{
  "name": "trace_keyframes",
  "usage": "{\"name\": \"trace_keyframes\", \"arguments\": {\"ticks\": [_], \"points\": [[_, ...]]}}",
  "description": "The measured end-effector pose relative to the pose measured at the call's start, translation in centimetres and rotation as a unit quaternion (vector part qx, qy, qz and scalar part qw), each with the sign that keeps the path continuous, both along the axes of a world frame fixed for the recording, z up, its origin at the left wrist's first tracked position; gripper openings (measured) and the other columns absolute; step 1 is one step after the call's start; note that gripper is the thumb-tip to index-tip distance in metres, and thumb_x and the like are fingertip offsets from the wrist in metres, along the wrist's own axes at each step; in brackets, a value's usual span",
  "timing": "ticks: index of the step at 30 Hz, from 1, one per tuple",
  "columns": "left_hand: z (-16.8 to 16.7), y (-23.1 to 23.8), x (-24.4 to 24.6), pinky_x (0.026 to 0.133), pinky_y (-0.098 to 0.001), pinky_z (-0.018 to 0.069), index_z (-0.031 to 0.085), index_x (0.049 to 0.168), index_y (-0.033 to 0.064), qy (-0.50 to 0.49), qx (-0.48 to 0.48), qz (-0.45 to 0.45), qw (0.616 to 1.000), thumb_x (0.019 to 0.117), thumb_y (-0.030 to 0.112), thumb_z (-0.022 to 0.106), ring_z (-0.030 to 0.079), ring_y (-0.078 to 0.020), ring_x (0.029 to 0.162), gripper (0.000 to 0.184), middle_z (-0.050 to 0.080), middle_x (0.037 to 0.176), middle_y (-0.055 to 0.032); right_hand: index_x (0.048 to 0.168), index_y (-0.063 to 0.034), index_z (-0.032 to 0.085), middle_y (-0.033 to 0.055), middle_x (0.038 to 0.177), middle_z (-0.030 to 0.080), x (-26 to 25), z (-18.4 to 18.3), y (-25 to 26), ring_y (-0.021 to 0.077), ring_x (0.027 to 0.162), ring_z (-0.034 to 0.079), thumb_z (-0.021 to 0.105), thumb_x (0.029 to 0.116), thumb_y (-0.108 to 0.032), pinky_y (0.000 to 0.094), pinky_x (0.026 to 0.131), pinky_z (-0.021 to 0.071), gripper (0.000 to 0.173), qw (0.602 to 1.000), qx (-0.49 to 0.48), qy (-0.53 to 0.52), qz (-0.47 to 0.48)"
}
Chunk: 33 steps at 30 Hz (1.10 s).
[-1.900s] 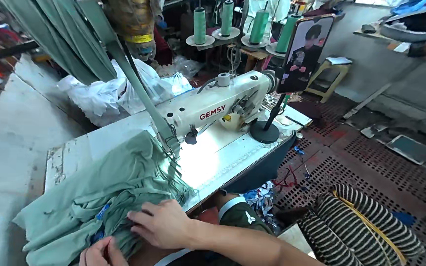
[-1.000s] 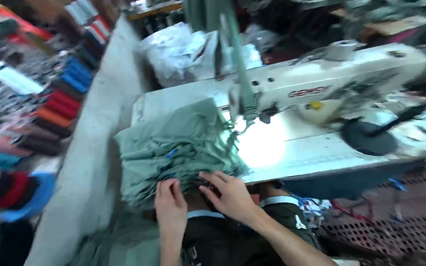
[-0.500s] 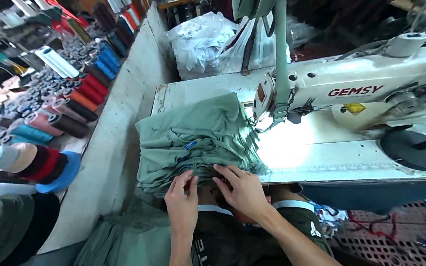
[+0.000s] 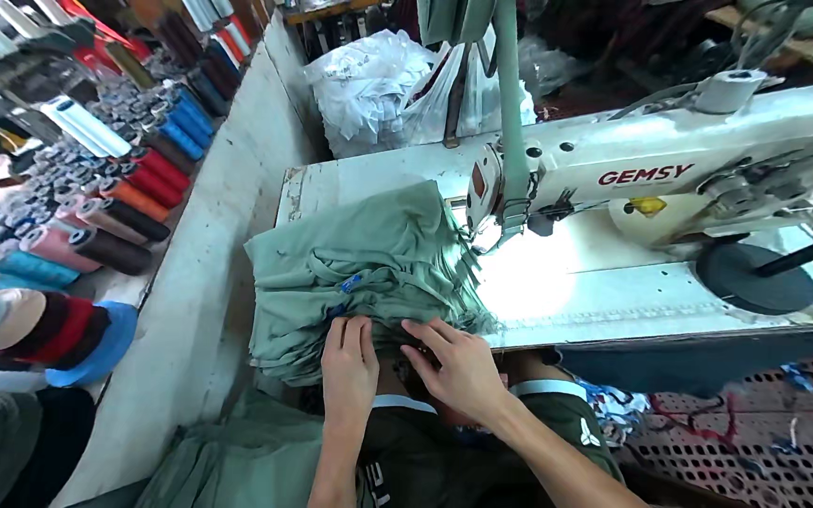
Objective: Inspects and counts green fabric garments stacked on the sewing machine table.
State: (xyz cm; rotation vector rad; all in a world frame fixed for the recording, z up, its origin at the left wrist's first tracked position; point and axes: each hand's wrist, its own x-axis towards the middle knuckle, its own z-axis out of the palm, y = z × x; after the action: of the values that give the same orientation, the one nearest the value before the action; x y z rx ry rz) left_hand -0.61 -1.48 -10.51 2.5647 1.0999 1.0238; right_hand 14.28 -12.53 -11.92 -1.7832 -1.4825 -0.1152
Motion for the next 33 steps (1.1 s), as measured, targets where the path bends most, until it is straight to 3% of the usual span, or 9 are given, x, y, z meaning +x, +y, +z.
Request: {"name": "trace_keyframes", "arguments": {"ticks": [6, 16, 20, 24, 27, 30, 33], "points": [[-0.8, -1.5, -1.0, 0.080, -0.0179, 0.0560, 0.070, 0.104, -0.0002, -0.115, -0.031, -0.001, 0.993, 0.1006, 0.011, 0.057, 0.066, -0.0064, 0.089, 0.017, 0.067, 0.102, -0.0105, 0.123, -0.0199, 0.075, 0.0022, 0.089, 0.071, -1.2, 0.2, 0.9, 0.0174, 0.066, 0.067, 0.060, 0.1003, -0.035, 0.0348, 0.053, 0.0538, 0.031, 0.999, 0.005, -0.033, 0.025], [-1.2, -1.3, -1.3, 0.085, -0.0178, 0.0557, 0.070, 0.103, 0.0005, -0.134, -0.035, -0.022, 0.990, 0.1004, 0.011, 0.058, 0.066, -0.0066, 0.095, 0.017, 0.067, 0.103, -0.0091, 0.116, -0.0200, 0.077, 0.0023, 0.081, 0.068, -1.8, 0.6, 3.4, 0.0191, 0.060, 0.063, 0.057, 0.1003, -0.021, 0.0345, 0.050, 0.0491, 0.026, 0.992, 0.013, -0.118, 0.043], [-1.2, -1.1, -1.8, 0.082, -0.0180, 0.0566, 0.070, 0.103, 0.0003, -0.155, -0.050, -0.020, 0.986, 0.1008, 0.011, 0.059, 0.066, -0.0049, 0.092, 0.016, 0.068, 0.103, -0.0077, 0.113, -0.0202, 0.078, 0.0012, 0.079, 0.068, -1.5, 0.5, 3.0, 0.0179, 0.061, 0.063, 0.055, 0.1027, -0.023, 0.0334, 0.050, 0.0483, 0.025, 0.992, 0.021, -0.116, 0.043], [-1.4, -1.3, -1.8, 0.080, -0.0177, 0.0574, 0.070, 0.103, 0.0000, -0.165, -0.048, -0.014, 0.985, 0.0995, 0.010, 0.061, 0.067, -0.0044, 0.090, 0.014, 0.069, 0.102, -0.0071, 0.118, -0.0193, 0.076, 0.0023, 0.082, 0.068, -1.8, 0.7, 3.2, 0.0184, 0.062, 0.062, 0.056, 0.1028, -0.028, 0.0327, 0.051, 0.0472, 0.027, 0.991, 0.033, -0.127, 0.022], [-1.2, -1.6, -1.7, 0.083, -0.0183, 0.0574, 0.070, 0.103, -0.0009, -0.153, -0.033, -0.007, 0.988, 0.0990, 0.010, 0.061, 0.067, -0.0057, 0.092, 0.015, 0.069, 0.101, -0.0085, 0.121, -0.0192, 0.075, 0.0034, 0.083, 0.069, -2.2, 0.8, 3.9, 0.0201, 0.062, 0.063, 0.057, 0.1014, -0.022, 0.0345, 0.051, 0.0487, 0.027, 0.990, 0.025, -0.133, 0.040], [-1.1, -1.8, -1.8, 0.083, -0.0193, 0.0577, 0.069, 0.103, -0.0012, -0.159, -0.047, -0.008, 0.986, 0.0992, 0.010, 0.060, 0.067, -0.0061, 0.092, 0.015, 0.069, 0.101, -0.0086, 0.117, -0.0186, 0.076, 0.0034, 0.080, 0.068, -2.2, 0.3, 4.2, 0.0204, 0.061, 0.064, 0.057, 0.1007, -0.019, 0.0361, 0.050, 0.0503, 0.025, 0.991, 0.030, -0.107, 0.080], [-1.4, -1.5, -2.7, 0.074, -0.0220, 0.0609, 0.067, 0.105, -0.0025, -0.186, -0.091, -0.008, 0.978, 0.0993, 0.009, 0.060, 0.068, -0.0059, 0.083, 0.015, 0.068, 0.099, -0.0068, 0.120, -0.0150, 0.074, 0.0035, 0.085, 0.068, -0.8, -1.0, 3.3, 0.0150, 0.065, 0.064, 0.061, 0.1024, -0.033, 0.0329, 0.054, 0.0532, 0.029, 0.985, 0.055, 0.033, 0.161]]}}
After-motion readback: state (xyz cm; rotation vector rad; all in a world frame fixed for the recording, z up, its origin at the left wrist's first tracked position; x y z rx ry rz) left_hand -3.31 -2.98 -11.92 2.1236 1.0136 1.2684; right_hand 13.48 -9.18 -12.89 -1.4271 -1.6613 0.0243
